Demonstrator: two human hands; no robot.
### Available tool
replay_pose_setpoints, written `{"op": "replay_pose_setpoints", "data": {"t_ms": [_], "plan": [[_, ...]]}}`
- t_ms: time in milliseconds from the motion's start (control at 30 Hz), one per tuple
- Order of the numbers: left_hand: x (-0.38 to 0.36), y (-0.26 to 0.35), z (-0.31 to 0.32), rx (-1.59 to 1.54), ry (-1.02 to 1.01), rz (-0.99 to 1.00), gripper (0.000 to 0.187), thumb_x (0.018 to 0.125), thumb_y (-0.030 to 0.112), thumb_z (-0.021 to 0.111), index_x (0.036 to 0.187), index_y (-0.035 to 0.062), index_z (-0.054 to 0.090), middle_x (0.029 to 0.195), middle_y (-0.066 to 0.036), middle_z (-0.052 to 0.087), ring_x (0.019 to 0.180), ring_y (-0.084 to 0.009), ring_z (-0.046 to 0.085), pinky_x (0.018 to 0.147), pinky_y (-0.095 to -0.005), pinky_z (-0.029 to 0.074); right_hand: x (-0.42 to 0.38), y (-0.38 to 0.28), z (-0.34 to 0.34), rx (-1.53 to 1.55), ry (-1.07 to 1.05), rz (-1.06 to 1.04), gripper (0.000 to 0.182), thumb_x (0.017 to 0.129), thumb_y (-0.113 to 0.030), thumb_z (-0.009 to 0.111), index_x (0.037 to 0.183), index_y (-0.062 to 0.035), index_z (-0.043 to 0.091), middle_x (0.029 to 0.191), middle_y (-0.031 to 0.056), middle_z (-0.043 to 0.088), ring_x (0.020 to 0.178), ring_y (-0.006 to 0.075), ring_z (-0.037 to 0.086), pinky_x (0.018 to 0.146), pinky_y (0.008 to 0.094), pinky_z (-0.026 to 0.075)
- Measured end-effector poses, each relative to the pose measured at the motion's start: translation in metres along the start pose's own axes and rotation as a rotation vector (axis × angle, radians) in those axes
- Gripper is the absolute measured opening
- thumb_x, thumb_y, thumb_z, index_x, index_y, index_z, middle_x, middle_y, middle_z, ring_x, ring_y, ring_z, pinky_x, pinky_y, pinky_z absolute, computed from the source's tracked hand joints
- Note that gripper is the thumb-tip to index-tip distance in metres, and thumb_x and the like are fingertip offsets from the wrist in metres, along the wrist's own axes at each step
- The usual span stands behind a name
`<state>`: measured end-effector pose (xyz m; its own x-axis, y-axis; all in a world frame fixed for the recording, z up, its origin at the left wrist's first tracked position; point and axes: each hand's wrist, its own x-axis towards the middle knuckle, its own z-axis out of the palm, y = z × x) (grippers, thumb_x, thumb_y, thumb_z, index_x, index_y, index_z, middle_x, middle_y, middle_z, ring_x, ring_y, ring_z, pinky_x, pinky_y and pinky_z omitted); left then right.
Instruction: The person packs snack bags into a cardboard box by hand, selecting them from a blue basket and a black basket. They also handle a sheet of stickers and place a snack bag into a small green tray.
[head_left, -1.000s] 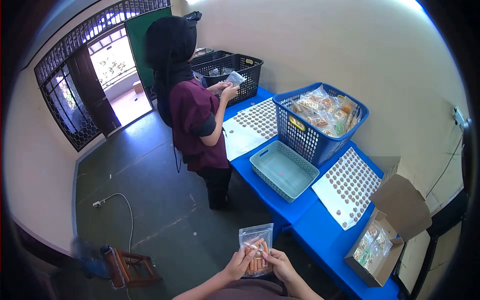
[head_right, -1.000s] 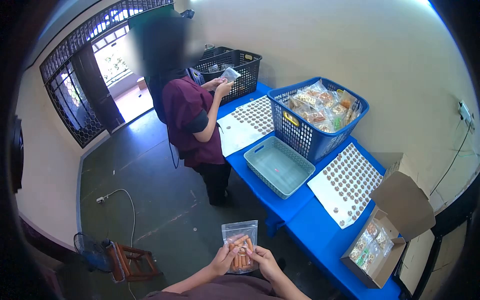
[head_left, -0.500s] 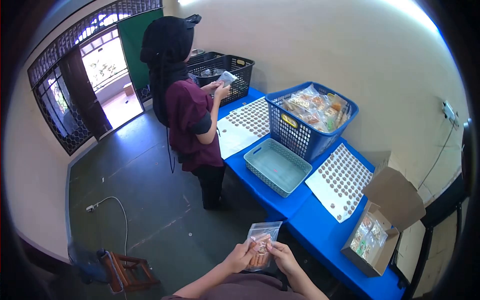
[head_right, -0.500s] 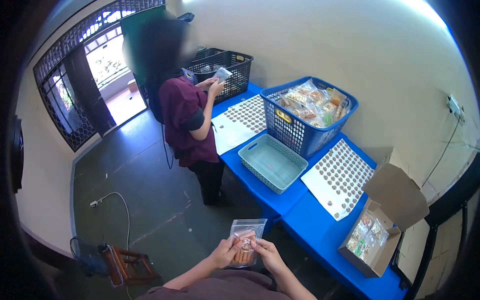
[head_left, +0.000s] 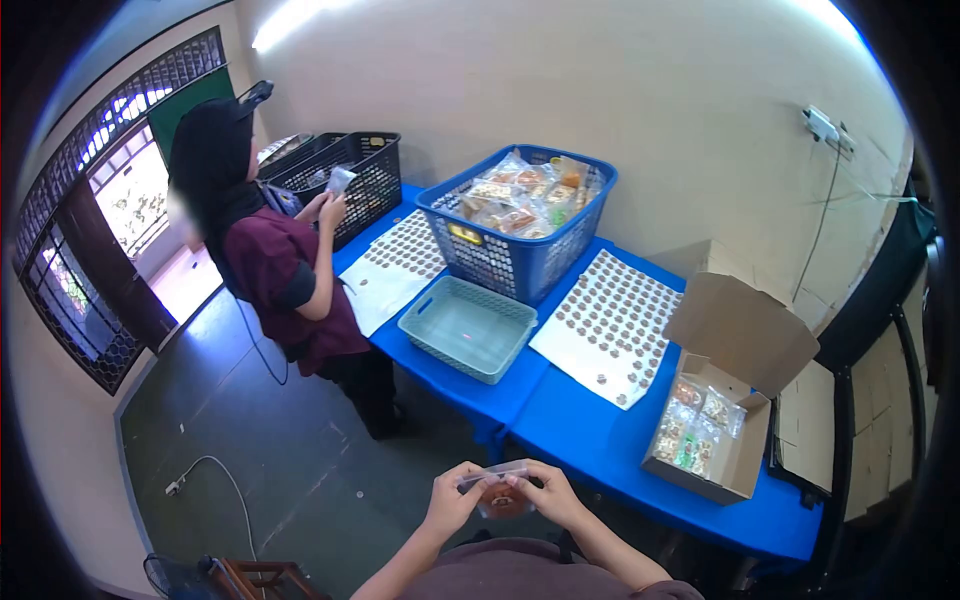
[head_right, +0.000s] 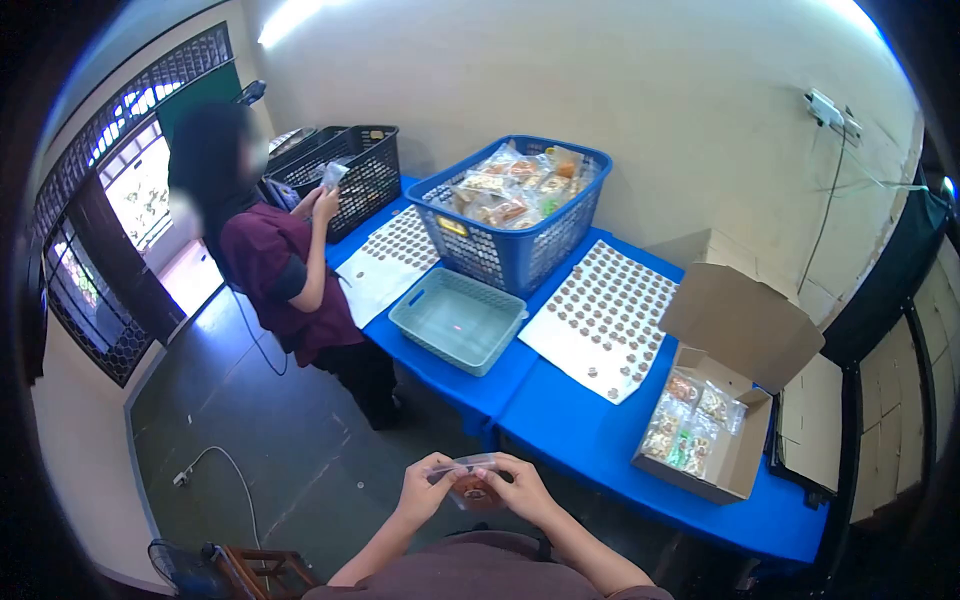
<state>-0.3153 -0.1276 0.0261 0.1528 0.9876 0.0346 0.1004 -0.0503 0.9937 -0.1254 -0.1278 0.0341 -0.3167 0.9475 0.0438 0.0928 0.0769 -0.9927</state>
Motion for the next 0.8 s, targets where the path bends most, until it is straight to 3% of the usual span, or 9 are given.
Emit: {"op": "replay_pose_setpoints", "data": {"t_ms": [233,333,400,433,467,500,600,633,800], "plan": [[0.031,0.008,0.118,-0.128,-0.252,-0.04,0.027,0.096,0.019,0.051,0.105,-0.0029,0.063,0.095,-0.009,0.068,0.088,-0.0136,0.061,0.084,-0.0268,0.046,-0.051,0.021,-0.119,0.094,0.182,0.119,0.027,0.094,-0.023,0.053,0.098,-0.0004,0.066,0.092,0.0072,0.067,0.089,0.0137,0.059,0.083,0.0285,0.045],[0.041,0.016,0.165,-0.12,-0.314,0.011,0.038,0.1,0.025,0.041,0.125,-0.0021,0.052,0.113,-0.014,0.062,0.101,-0.0182,0.058,0.093,-0.0312,0.043,-0.075,0.019,-0.17,0.101,0.479,0.062,0.027,0.094,-0.022,0.054,0.097,0.0015,0.067,0.09,0.0056,0.068,0.087,0.0128,0.059,0.08,0.0285,0.046],[0.044,0.036,0.19,-0.055,-0.315,0.065,0.04,0.099,0.026,0.043,0.126,-0.0012,0.051,0.114,-0.015,0.062,0.102,-0.019,0.057,0.093,-0.0321,0.042,-0.088,0.017,-0.2,0.032,0.713,-0.002,0.027,0.094,-0.018,0.052,0.102,0.0029,0.066,0.091,0.0071,0.068,0.084,0.0155,0.061,0.08,0.0301,0.046],[0.047,0.044,0.201,0.015,-0.301,0.12,0.041,0.098,0.027,0.044,0.128,-0.0003,0.05,0.115,-0.015,0.061,0.102,-0.0198,0.057,0.094,-0.0331,0.042,-0.095,0.011,-0.21,0.025,0.717,-0.002,0.027,0.094,-0.018,0.052,0.102,0.0029,0.066,0.091,0.0071,0.068,0.084,0.0155,0.061,0.08,0.0301,0.046],[0.052,0.041,0.207,0.02,-0.45,0.136,0.053,0.096,0.029,0.049,0.14,0.0028,0.035,0.131,-0.019,0.049,0.113,-0.0237,0.052,0.098,-0.0351,0.038,-0.104,0.002,-0.218,-0.158,0.697,-0.116,0.025,0.093,-0.016,0.051,0.105,0.0009,0.065,0.092,0.0087,0.068,0.085,0.0184,0.061,0.081,0.032,0.045],[0.05,0.042,0.221,0.01,-0.446,0.133,0.053,0.096,0.029,0.049,0.14,0.0028,0.035,0.131,-0.019,0.049,0.113,-0.0237,0.052,0.098,-0.0351,0.038,-0.11,-0.006,-0.223,-0.339,0.664,-0.227,0.024,0.093,-0.014,0.051,0.108,-0.001,0.065,0.094,0.0103,0.067,0.086,0.0213,0.061,0.082,0.0339,0.045],[0.047,0.026,0.268,-0.107,-0.499,0.199,0.084,0.091,0.025,0.059,0.147,0.0048,-0.001,0.15,-0.019,0.015,0.133,-0.0283,0.031,0.107,-0.0387,0.029,-0.112,0.002,-0.219,-0.477,0.464,-0.258,0.03,0.085,-0.012,0.057,0.113,-0.0089,0.065,0.114,0.0127,0.059,0.102,0.0271,0.053,0.09,0.0373,0.04],[0.045,0.023,0.28,-0.064,-0.43,0.273,0.082,0.091,0.025,0.058,0.147,0.003,0.003,0.149,-0.02,0.016,0.135,-0.0281,0.028,0.108,-0.0398,0.027,-0.109,0.008,-0.218,-0.474,0.431,-0.29,0.031,0.082,-0.012,0.059,0.113,-0.0084,0.065,0.117,0.0126,0.056,0.106,0.0275,0.051,0.091,0.0382,0.039],[0.047,0.026,0.292,-0.258,-0.371,0.037,0.081,0.092,0.026,0.057,0.147,0.004,0.002,0.145,-0.02,0.026,0.131,-0.0254,0.033,0.106,-0.0367,0.03,-0.098,0.031,-0.238,-0.304,0.277,-0.198,0.039,0.082,-0.016,0.06,0.121,-0.0156,0.062,0.133,0.0138,0.046,0.114,0.0289,0.043,0.098,0.0397,0.035]]}}
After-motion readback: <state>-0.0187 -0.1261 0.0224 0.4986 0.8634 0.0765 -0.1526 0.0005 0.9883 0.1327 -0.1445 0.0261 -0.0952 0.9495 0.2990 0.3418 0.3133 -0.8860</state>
